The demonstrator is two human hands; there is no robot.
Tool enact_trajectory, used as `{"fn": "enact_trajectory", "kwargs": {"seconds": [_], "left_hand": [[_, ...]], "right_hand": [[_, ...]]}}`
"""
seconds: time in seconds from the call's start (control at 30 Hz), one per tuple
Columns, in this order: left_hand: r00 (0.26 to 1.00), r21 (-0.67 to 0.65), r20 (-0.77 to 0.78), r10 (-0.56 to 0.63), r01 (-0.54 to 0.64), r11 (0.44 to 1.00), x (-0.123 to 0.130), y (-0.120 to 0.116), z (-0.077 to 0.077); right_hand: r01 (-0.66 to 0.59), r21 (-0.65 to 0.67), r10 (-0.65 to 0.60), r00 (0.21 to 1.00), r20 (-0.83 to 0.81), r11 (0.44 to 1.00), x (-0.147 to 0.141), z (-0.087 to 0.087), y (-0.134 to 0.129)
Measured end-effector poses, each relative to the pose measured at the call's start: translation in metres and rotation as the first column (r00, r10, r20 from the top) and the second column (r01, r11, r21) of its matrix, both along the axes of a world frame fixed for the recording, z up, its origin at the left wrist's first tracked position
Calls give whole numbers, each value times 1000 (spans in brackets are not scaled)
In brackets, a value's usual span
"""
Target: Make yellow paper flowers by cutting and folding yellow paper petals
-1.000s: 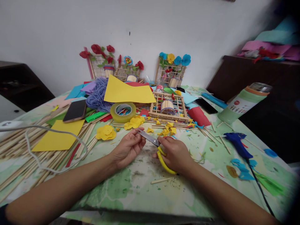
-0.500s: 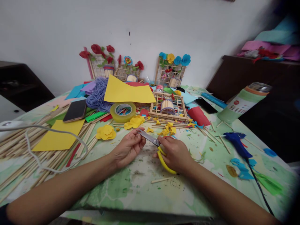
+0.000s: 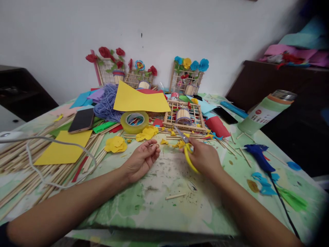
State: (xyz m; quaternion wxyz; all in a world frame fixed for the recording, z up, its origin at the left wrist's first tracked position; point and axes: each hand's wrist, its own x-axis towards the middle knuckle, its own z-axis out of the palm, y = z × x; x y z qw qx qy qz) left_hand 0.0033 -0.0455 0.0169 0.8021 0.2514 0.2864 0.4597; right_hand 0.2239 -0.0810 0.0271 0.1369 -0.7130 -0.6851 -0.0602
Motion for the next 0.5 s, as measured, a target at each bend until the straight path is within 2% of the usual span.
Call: {"fn": "enact_trajectory", "kwargs": {"seconds": [0.07,0.17,0.27,0.37,0.43,0.5], "left_hand": [[999,27,-44,-20,21,999,0,0,-2],[977,116,-182,-113,135,984,0,-3,-6],[906,210,-376,-194,287,935,0,-8,-9],[832,275,-516,-203,386,881,1,-12,-8],[793,308,-580,-188,426,851,1,-13,-7],[757,356,-637,-144,456,816,2,-13,-7]], "right_hand": [[174,-30,-172,983,57,984,17,4,9],[283,-72,-275,956,99,957,41,4,20],[286,-130,-274,956,102,949,55,1,24],[261,-142,-246,963,113,955,58,0,25],[249,-83,-236,962,140,965,53,3,22],[214,35,-216,966,141,976,42,8,17]]}}
